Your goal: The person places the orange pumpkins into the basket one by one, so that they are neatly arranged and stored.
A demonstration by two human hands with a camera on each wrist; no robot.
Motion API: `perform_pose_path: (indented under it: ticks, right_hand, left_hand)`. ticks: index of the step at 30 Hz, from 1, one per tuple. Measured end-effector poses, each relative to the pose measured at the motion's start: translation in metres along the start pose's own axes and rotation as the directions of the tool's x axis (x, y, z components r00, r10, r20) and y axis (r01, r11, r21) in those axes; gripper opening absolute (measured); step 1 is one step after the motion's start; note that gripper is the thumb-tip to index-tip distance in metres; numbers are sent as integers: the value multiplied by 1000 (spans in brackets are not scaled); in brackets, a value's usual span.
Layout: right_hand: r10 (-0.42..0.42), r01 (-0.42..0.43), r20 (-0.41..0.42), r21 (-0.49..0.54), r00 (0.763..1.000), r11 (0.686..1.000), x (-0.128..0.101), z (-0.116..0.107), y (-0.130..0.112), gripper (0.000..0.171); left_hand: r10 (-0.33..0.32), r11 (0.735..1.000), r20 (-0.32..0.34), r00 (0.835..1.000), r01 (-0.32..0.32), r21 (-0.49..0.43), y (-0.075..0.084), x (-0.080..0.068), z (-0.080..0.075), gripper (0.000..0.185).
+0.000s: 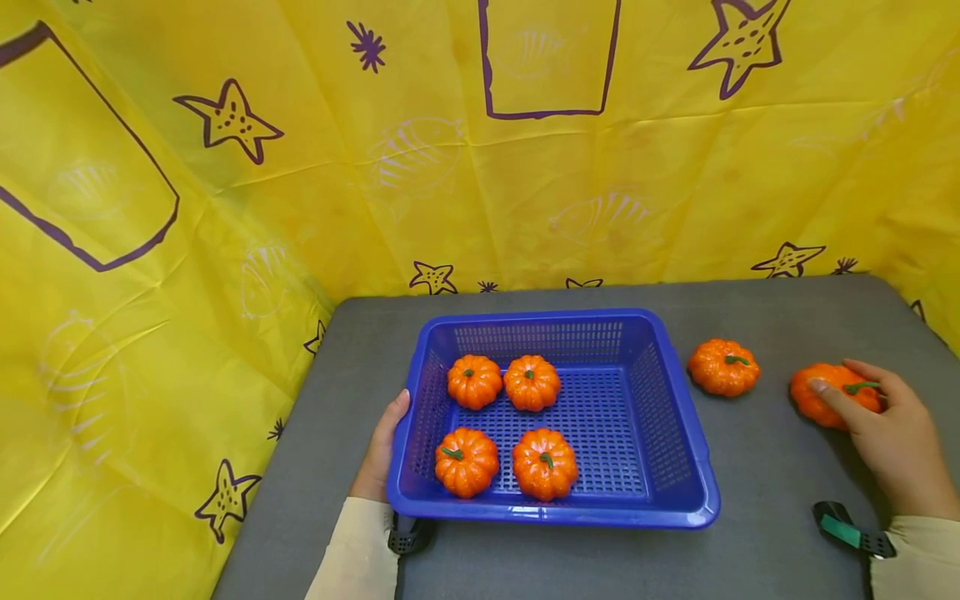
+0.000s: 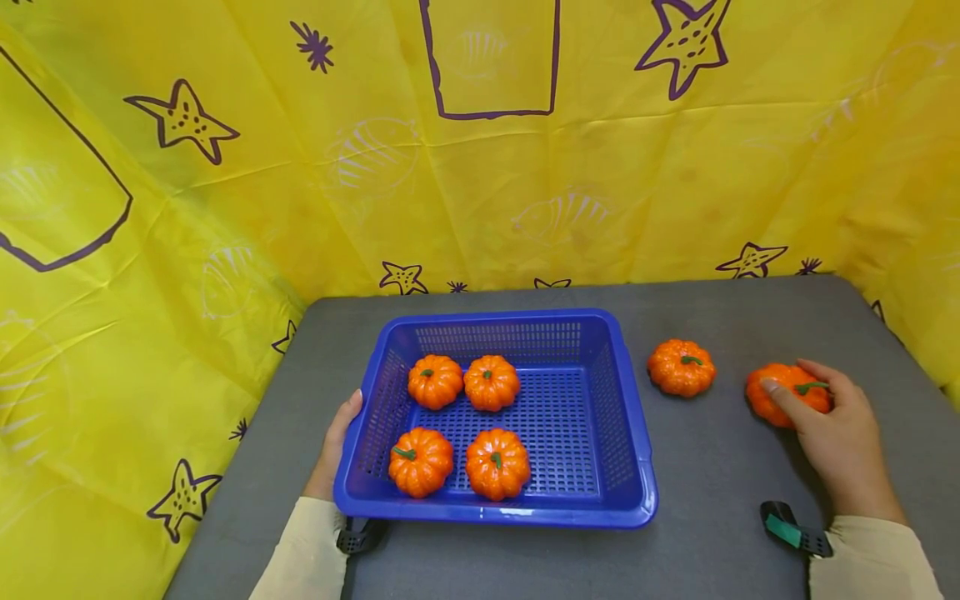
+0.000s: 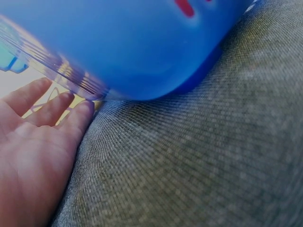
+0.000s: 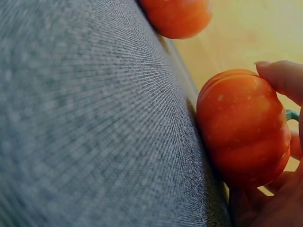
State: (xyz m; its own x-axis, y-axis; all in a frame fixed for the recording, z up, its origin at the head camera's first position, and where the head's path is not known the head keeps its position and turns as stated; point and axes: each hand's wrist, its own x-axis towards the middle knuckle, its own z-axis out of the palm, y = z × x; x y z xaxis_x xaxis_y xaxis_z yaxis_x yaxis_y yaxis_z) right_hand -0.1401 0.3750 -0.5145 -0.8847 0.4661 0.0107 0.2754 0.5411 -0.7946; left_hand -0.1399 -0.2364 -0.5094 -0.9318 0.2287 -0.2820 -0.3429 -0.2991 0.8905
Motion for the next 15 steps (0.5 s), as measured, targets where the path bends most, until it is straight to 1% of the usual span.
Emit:
perform_pose_path:
  ticks: [8,15]
  right_hand:
    - [10,-9,-42,12,999,1000,-1,1,-3,74]
    - [-8,12,-55,65,998,998,-2,1,-1,68]
  left_hand:
    - [5,1000,-4,1000,-5,1,0,-1,0,78]
    - [8,1000,-4,1000,-8,-1,0,-1,1,76]
